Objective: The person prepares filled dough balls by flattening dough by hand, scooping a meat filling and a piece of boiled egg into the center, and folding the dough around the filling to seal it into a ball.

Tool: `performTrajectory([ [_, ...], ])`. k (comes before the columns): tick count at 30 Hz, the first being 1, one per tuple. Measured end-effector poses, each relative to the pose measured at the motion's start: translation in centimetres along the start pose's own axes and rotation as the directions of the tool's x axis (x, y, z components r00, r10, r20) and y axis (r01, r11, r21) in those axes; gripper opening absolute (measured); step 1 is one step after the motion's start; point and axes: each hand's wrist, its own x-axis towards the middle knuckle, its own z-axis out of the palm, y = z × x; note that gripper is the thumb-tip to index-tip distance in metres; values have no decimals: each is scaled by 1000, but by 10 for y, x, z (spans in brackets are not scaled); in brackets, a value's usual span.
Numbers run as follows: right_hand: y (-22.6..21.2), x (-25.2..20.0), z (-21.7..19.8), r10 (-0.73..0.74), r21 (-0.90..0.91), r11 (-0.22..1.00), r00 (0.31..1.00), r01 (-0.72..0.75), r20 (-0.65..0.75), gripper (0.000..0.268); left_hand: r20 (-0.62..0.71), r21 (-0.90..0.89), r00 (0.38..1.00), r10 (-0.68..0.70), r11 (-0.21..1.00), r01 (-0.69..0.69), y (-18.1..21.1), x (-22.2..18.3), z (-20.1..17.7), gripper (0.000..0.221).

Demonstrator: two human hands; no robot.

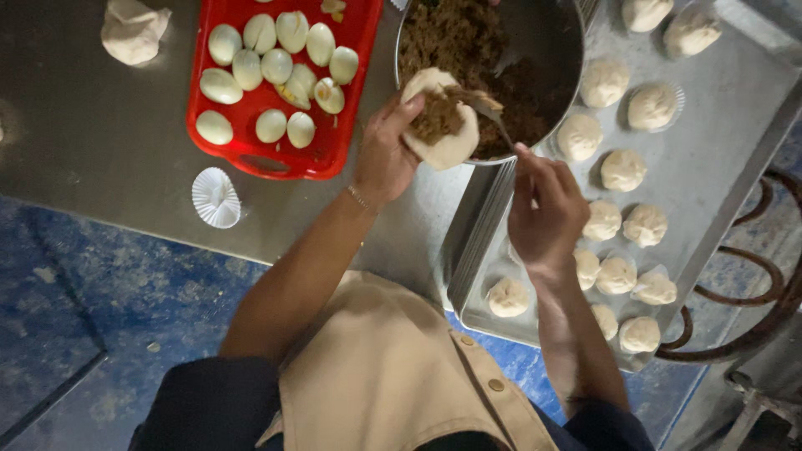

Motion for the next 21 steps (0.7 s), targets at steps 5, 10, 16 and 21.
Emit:
performTrajectory([
  [5, 40, 27, 17, -20, -119, 992, 996, 30, 84, 16, -7, 46, 994, 107, 993, -107, 17, -17, -29, 39],
  [10, 80, 73, 86, 53, -441, 882, 896, 165, 441, 8, -80, 68, 995, 52, 997, -46, 37, -39, -27, 42],
  [16, 95, 91, 92, 223, -299, 953, 757, -38, 614, 15, -74, 43, 997, 16, 999, -13, 36, -40, -27, 45],
  [21, 102, 82, 67, 272, -219, 961, 705, -167, 656, 18, -68, 114, 998, -5, 993, 13, 37, -40, -22, 45],
])
